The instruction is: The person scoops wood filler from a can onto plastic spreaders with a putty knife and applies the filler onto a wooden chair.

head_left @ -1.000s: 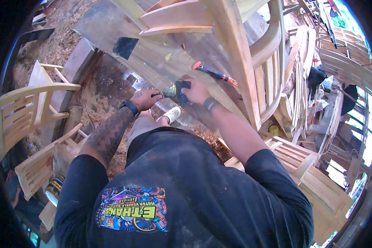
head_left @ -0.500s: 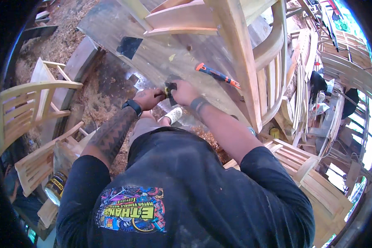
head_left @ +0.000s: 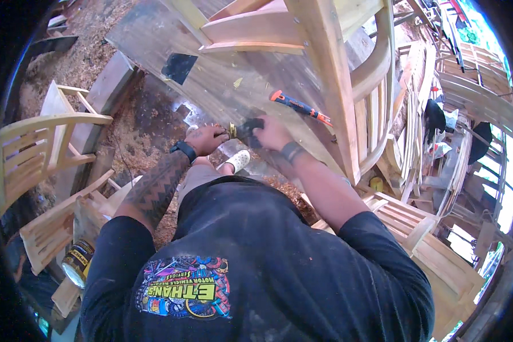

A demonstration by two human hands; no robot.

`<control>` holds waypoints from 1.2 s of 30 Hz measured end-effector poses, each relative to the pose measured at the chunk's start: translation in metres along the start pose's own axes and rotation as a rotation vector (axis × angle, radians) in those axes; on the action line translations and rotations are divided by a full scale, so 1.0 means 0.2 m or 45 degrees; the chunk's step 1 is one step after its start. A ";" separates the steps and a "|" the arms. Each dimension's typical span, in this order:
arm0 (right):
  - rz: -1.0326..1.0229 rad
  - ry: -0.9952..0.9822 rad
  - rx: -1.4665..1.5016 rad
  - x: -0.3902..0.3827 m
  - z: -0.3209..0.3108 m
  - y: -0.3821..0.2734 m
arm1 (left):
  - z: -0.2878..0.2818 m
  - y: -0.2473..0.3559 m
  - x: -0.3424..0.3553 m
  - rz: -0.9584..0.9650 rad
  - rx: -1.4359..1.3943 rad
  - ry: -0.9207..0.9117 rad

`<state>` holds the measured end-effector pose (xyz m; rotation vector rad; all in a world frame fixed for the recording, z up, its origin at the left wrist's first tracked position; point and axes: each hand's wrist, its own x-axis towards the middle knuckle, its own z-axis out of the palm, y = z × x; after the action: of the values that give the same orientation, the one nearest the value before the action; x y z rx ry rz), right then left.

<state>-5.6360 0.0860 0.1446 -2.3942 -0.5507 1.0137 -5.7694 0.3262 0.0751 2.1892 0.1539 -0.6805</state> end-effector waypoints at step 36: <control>-0.032 0.202 -0.034 0.09 -0.05 0.15 | 0.00 0.03 -0.02 0.016 -0.011 0.007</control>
<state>-5.6116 0.0682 0.1250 -2.4579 -0.5377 0.8021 -5.7700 0.3231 0.0808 2.1824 0.1454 -0.6656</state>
